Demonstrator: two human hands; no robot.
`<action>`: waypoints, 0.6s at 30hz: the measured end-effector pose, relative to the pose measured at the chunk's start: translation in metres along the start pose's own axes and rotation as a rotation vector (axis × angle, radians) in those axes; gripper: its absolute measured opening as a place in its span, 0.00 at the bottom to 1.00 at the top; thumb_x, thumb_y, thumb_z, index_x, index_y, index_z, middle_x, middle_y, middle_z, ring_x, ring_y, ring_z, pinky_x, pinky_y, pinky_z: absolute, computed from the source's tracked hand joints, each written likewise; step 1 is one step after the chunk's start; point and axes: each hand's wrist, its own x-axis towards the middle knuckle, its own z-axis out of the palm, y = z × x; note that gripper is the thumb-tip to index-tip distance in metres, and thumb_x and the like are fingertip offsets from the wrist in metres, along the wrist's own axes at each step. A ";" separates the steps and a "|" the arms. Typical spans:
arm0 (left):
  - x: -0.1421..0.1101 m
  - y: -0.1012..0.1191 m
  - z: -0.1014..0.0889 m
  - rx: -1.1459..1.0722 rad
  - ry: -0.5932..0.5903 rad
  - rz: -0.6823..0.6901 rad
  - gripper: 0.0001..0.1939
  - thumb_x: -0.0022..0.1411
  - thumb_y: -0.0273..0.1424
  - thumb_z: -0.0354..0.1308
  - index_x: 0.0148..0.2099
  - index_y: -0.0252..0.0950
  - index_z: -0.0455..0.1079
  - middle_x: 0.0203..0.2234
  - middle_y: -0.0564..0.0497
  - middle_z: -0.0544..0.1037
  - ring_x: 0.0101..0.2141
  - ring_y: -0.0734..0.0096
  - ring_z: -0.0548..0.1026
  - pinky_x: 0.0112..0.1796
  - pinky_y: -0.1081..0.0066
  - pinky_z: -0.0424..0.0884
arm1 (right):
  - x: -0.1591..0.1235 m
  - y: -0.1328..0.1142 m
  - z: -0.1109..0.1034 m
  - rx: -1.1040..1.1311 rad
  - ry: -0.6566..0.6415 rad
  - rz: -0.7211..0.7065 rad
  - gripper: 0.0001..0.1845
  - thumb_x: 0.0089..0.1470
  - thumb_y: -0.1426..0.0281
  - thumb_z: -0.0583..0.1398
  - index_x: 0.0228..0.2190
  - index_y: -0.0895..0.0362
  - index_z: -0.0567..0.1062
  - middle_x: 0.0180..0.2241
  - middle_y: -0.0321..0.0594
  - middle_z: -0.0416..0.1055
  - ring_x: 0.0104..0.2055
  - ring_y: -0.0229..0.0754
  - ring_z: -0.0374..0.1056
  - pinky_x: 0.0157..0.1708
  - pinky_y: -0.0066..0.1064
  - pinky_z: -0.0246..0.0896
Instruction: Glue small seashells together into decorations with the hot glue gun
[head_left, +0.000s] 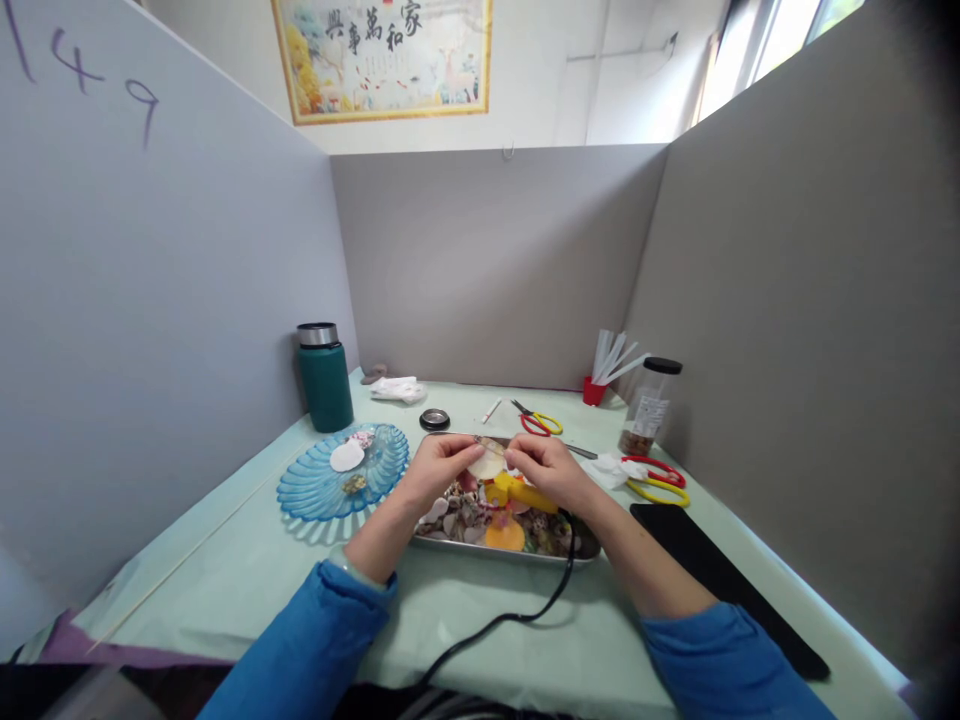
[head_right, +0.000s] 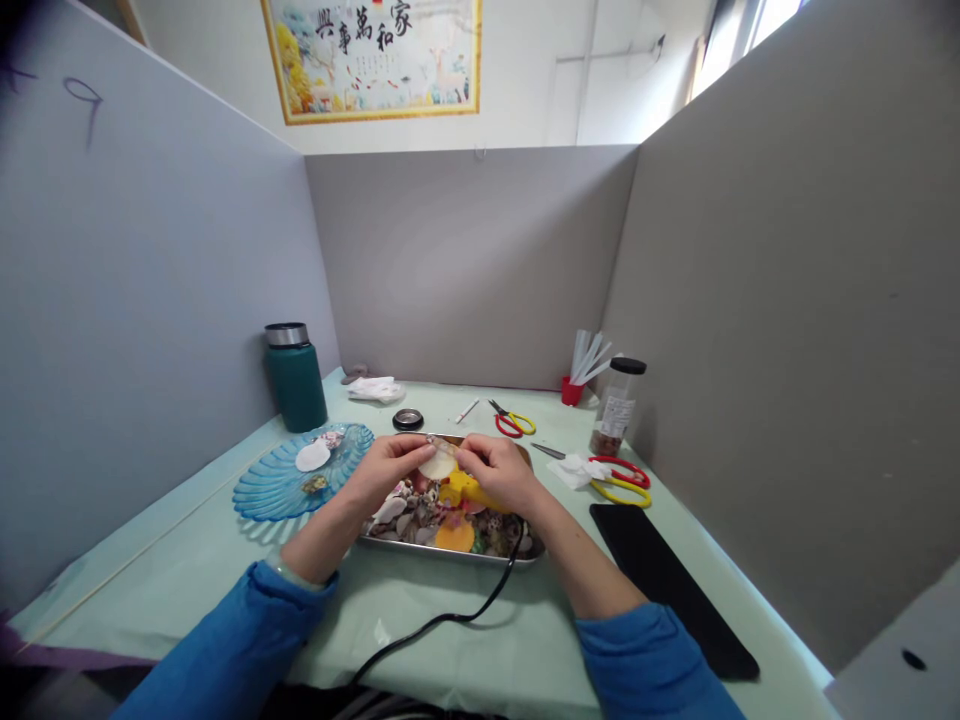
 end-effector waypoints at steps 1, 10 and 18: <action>0.000 0.000 0.000 -0.003 -0.006 0.003 0.16 0.52 0.39 0.61 0.36 0.29 0.74 0.19 0.52 0.73 0.15 0.78 0.67 0.18 0.77 0.63 | 0.000 0.000 0.000 -0.001 0.004 -0.003 0.14 0.54 0.65 0.53 0.20 0.58 0.66 0.18 0.30 0.55 0.22 0.33 0.51 0.21 0.25 0.45; -0.002 0.001 -0.001 0.002 -0.013 0.058 0.18 0.54 0.42 0.58 0.34 0.29 0.73 0.20 0.52 0.72 0.17 0.78 0.67 0.17 0.77 0.63 | -0.002 -0.005 0.002 0.013 0.013 0.011 0.14 0.54 0.65 0.54 0.20 0.58 0.65 0.18 0.30 0.56 0.21 0.33 0.51 0.21 0.25 0.45; -0.003 0.005 0.000 0.018 0.016 0.093 0.19 0.55 0.44 0.56 0.34 0.30 0.72 0.18 0.54 0.69 0.14 0.80 0.64 0.14 0.78 0.60 | -0.003 -0.004 0.008 0.073 0.049 -0.052 0.15 0.55 0.63 0.53 0.20 0.57 0.65 0.18 0.31 0.56 0.21 0.32 0.52 0.20 0.24 0.46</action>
